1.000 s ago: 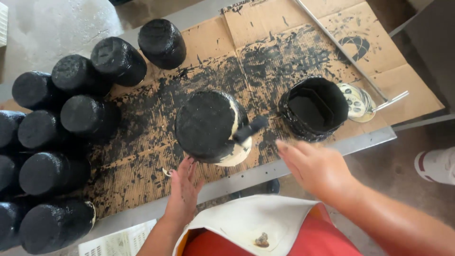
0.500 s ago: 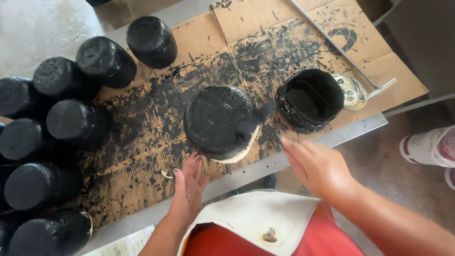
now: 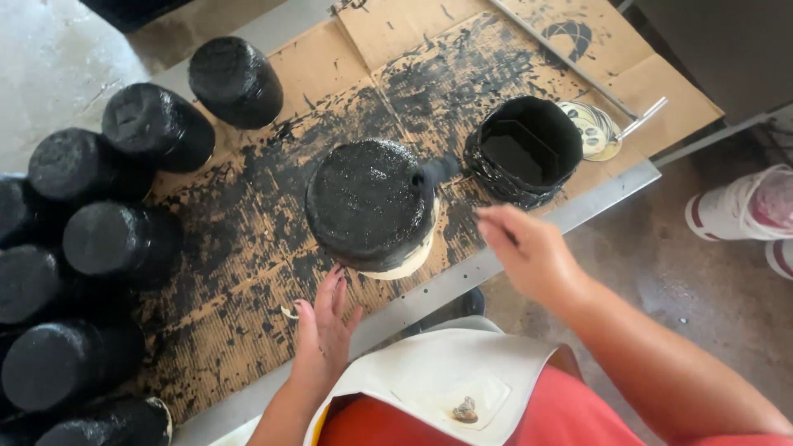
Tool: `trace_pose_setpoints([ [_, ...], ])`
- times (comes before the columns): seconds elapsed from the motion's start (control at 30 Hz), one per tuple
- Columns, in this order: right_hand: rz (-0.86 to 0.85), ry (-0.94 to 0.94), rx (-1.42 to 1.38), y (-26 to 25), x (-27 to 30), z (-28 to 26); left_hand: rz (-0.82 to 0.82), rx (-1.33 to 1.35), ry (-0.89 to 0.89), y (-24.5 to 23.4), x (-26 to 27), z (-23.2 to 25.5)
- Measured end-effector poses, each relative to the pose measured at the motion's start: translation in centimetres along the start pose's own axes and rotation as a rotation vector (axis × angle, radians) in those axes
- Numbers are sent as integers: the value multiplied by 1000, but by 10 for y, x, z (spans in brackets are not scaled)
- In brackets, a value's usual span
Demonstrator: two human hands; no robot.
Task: Applying a black wax coating to cheese wheels using a brush
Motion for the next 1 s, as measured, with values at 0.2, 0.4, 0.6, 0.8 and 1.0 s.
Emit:
trace_pose_setpoints([
  [0.2, -52, 36, -42, 16, 41, 3, -72, 8, -13, -22, -10, -14],
  [0.4, -19, 312, -151, 16, -27, 26, -42, -26, -36, -17, -9, -6],
  [0.6, 40, 307, -218, 42, 21, 35, -31, -54, -34, -16, -1, 0],
  [0.8, -23, 282, -203, 55, 43, 47, -2, -71, -57, -11, 5, 7],
  [1.0, 8, 409, -445, 52, -21, 62, 7, -69, -6, -15, 0, 2],
])
Point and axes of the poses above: each hand's wrist, its own x-axis away from the middle knuckle, its own y-axis out of the palm, z = x × y, the point moved 7 cm from there along -x, towards the middle knuckle, and after that the axes turned 12 degrees about -y, right-handed, at the moved point
